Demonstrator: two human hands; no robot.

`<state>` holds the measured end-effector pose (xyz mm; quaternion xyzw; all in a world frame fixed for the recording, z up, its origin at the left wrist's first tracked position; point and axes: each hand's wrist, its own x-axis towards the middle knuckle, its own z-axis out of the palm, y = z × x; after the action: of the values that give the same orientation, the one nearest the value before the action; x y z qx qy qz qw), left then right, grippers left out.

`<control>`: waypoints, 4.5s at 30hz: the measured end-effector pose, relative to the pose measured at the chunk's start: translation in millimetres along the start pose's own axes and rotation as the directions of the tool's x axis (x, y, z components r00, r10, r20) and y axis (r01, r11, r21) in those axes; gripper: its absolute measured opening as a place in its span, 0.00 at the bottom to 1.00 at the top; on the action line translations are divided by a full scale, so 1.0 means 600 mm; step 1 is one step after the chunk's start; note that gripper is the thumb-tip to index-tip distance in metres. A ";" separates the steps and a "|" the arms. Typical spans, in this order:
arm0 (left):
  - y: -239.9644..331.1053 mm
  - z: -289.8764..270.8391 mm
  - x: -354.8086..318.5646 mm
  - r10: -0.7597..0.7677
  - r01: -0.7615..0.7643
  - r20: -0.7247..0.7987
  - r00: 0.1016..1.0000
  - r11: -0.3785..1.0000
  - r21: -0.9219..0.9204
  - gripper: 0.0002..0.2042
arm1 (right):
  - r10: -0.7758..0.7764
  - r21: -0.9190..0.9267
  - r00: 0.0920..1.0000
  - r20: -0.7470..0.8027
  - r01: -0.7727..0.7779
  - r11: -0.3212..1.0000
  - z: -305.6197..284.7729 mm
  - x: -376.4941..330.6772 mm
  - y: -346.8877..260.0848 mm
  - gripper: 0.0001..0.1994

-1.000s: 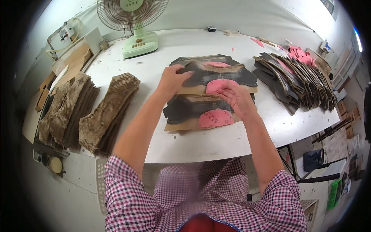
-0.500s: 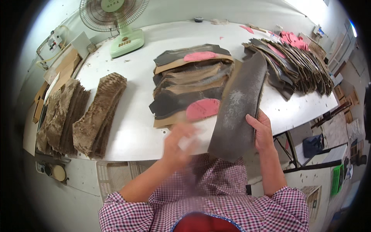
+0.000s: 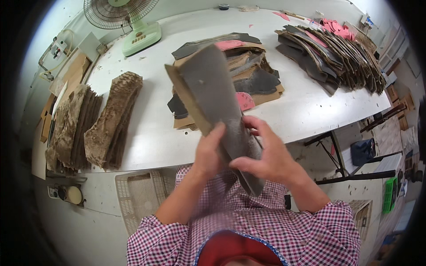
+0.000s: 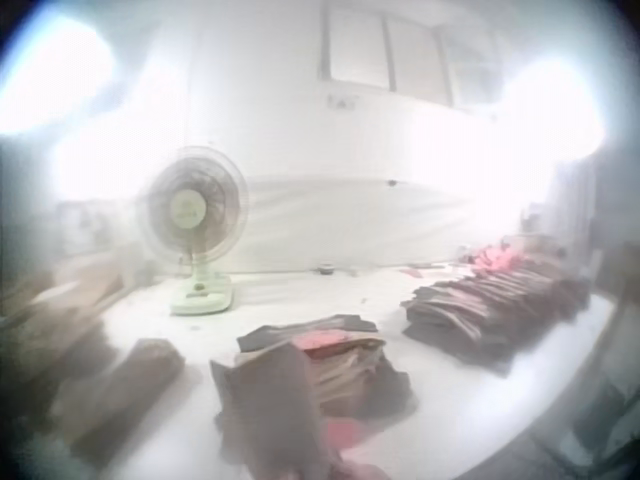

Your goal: The person picks up individual leather pieces from a stack, turns them over to inspect both sides, and places them back on the table. The person repeats this process for several pieces, handling them one at a time.

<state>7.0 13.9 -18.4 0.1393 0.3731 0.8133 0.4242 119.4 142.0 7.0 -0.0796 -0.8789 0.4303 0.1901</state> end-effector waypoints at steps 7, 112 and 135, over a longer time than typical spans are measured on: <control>0.010 -0.010 -0.027 0.038 -0.055 0.064 0.997 0.956 0.288 0.24 | 0.364 0.397 0.918 0.157 -0.396 0.828 -0.022 -0.003 0.031 0.22; 0.045 -0.055 -0.099 0.172 -0.117 0.178 0.969 0.952 -0.282 0.26 | -0.355 0.038 0.925 -0.135 0.363 0.931 -0.014 -0.045 -0.001 0.08; 0.023 -0.056 -0.107 -0.070 0.076 0.031 0.997 0.955 -0.287 0.29 | 0.319 0.880 0.902 0.291 -0.383 0.281 -0.018 0.029 0.077 0.20</control>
<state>19.3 -58.4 -25.6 0.0706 0.2514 0.8412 0.4736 106.7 183.8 -18.4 -0.1382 -0.4506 0.8786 0.0768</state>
